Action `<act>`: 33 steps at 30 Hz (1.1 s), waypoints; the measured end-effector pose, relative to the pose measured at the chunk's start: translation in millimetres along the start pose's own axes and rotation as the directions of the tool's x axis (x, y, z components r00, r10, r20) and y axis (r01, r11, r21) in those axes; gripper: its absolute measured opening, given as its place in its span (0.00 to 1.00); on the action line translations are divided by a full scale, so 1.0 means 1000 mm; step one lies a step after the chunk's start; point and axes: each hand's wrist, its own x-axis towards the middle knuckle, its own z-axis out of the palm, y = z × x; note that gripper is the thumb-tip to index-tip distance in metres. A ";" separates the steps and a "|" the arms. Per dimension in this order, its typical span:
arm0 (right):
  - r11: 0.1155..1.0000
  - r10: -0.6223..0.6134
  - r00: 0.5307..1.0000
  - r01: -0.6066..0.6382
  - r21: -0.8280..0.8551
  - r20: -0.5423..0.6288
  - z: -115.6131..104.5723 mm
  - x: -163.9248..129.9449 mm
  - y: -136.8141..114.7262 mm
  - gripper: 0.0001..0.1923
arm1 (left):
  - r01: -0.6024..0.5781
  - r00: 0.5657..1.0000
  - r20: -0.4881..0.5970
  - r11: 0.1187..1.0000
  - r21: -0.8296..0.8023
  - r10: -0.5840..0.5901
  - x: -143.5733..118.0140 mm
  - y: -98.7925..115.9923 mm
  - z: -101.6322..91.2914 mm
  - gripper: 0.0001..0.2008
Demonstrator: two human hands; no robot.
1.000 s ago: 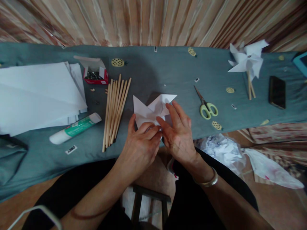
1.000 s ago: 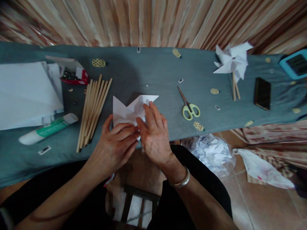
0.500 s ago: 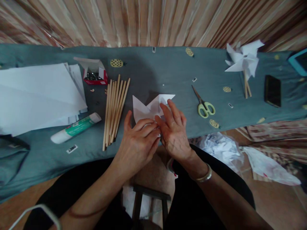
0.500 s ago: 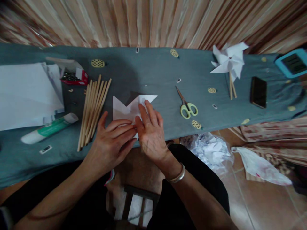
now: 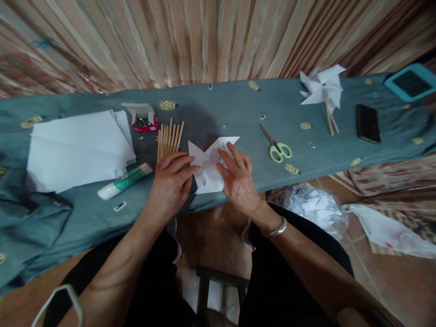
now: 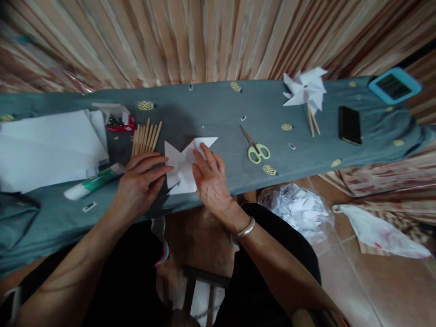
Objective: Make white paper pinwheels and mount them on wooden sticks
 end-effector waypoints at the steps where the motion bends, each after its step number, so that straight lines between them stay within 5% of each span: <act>1: 1.000 0.001 1.000 -0.001 -0.002 0.006 0.000 0.000 0.000 0.17 | -0.013 1.000 0.001 1.000 -0.003 0.013 0.001 0.000 0.004 0.13; 15: 1.000 0.007 1.000 -0.007 -0.004 0.025 -0.009 0.001 0.002 0.19 | -0.036 0.998 0.043 0.998 0.044 0.034 0.014 -0.004 0.016 0.11; 26: 0.997 0.001 1.000 -0.002 0.078 0.013 -0.017 -0.006 0.017 0.22 | -0.113 0.981 0.164 0.991 0.069 0.100 0.009 0.031 0.010 0.10; 33: 0.981 0.081 0.996 -0.087 0.171 0.038 -0.026 -0.012 0.022 0.21 | -0.087 0.976 0.203 0.994 0.059 0.074 0.014 0.035 0.013 0.09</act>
